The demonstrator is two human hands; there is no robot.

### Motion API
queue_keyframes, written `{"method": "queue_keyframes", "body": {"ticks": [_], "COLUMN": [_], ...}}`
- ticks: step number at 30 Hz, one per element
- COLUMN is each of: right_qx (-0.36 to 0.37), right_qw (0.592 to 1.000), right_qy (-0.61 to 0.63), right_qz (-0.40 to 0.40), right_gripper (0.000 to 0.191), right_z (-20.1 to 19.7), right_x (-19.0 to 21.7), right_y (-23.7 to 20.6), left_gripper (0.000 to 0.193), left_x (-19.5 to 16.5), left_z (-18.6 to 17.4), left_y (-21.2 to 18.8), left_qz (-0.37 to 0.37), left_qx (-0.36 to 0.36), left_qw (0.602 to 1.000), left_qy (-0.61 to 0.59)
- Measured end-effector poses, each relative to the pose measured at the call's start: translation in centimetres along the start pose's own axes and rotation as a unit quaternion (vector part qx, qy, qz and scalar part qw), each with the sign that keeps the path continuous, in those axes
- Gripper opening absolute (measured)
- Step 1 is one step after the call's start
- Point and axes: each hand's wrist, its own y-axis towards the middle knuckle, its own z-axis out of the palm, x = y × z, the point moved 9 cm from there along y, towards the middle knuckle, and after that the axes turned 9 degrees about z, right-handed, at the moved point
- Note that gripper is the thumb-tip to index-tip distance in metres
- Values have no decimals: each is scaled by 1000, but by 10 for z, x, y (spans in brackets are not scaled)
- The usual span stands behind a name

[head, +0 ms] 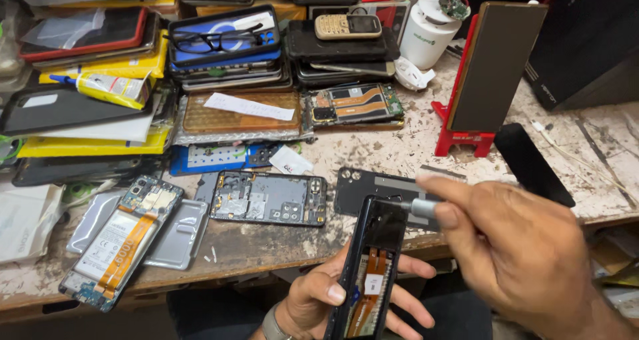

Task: The person disassembles a mobile phone by prying off the back cover, removing screws from the internal frame with a screwdriver, and lifting the internal frame to reveal the battery and motherboard.

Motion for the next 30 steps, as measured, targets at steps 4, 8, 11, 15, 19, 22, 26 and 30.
{"method": "queue_keyframes", "body": {"ticks": [4, 8, 11, 15, 19, 22, 26, 30], "right_qx": [-20, -38, -72, -115, -144, -123, -98, -104], "right_qw": [998, 999, 996, 991, 984, 955, 960, 987], "right_qy": [-10, 12, 47, 72, 103, 212, 223, 110], "right_qz": [-59, 14, -37, -4, 31, 166, 136, -57], "right_gripper": [40, 35, 24, 20, 16, 14, 15, 21], "right_z": [-3, -3, -5, -4, 1, 19, 20, 1], "right_x": [4, -7, 3, -6, -19, -50, -49, -11], "right_y": [-6, -6, -11, -17, -25, -26, -22, -25], "left_gripper": [112, 113, 113, 111, 110, 111, 112, 104], "left_x": [-1, -1, -1, 0, 1, 3, 4, 6], "left_z": [4, 10, 8, 11, 9, 9, 6, 7], "left_y": [0, 3, 4, 6, 5, 4, 1, -2], "left_qz": [-5, -5, -11, -13, -22, -20, -16, -37], "left_qx": [9, 12, -11, 7, 21, 25, 13, 23], "left_qw": [1000, 1000, 1000, 1000, 1000, 999, 1000, 999], "left_qy": [17, 18, 15, -5, -7, -26, -13, -19]}}
